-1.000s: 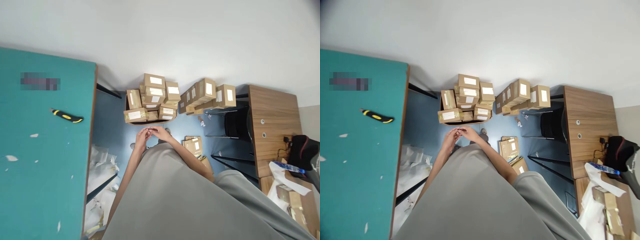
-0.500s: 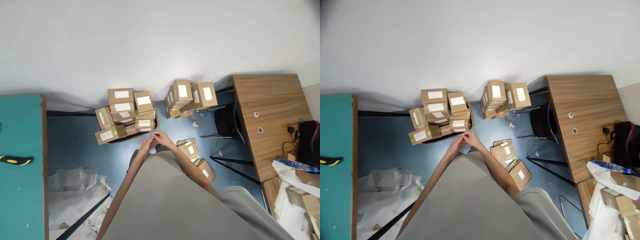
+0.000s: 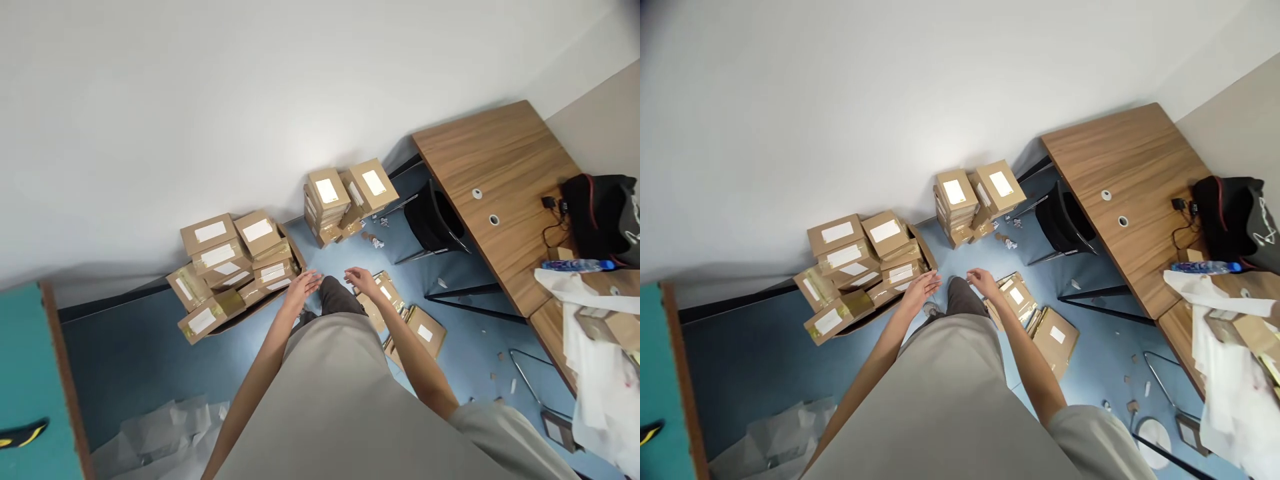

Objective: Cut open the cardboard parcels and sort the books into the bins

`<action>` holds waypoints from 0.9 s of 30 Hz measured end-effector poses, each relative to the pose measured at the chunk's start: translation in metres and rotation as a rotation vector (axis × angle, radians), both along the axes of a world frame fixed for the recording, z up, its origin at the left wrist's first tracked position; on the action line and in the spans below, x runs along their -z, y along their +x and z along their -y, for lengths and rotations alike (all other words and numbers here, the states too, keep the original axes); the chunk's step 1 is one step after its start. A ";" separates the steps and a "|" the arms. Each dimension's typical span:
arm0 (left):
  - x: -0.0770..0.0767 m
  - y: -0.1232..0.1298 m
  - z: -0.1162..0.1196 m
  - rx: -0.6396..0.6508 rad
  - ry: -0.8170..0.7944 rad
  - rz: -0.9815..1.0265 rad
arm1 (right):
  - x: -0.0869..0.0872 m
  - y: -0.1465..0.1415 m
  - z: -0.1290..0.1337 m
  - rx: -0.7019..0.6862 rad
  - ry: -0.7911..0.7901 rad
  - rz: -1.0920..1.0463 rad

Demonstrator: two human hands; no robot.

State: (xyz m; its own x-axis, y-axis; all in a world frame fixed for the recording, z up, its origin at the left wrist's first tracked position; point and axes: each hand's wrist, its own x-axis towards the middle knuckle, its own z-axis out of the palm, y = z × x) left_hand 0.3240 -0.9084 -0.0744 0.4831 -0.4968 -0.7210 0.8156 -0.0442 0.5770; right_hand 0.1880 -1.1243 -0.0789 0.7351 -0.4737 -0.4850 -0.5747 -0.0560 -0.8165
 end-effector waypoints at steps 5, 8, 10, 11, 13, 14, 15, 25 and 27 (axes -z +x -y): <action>0.010 0.018 0.018 -0.026 0.043 0.018 | -0.005 0.005 0.109 0.070 -0.151 -0.005; 0.015 0.042 0.048 -0.093 0.092 0.033 | -0.005 0.030 0.186 0.108 -0.276 -0.010; 0.016 0.062 0.080 -0.133 0.147 0.089 | -0.002 0.050 0.235 0.125 -0.421 -0.043; 0.014 0.072 0.098 -0.155 0.182 0.122 | 0.001 0.062 0.259 0.128 -0.493 -0.067; 0.011 0.093 0.138 -0.188 0.266 0.197 | 0.008 0.085 0.301 0.124 -0.579 -0.125; 0.010 0.103 0.158 -0.191 0.310 0.248 | 0.012 0.097 0.319 0.122 -0.591 -0.162; 0.009 0.112 0.179 -0.180 0.353 0.313 | 0.017 0.108 0.335 0.120 -0.593 -0.206; 0.055 0.130 0.378 0.196 0.295 0.282 | 0.064 0.167 0.417 0.047 -0.425 -0.372; 0.065 0.120 0.405 0.231 0.253 0.190 | 0.070 0.164 0.424 0.055 -0.352 -0.347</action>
State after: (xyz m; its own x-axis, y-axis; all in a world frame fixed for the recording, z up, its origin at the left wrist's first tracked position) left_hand 0.4435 -1.3130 -0.1390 0.5163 -0.4257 -0.7431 0.6471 -0.3745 0.6641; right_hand 0.3519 -1.5486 -0.1492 0.5279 -0.6861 -0.5006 -0.8191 -0.2555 -0.5136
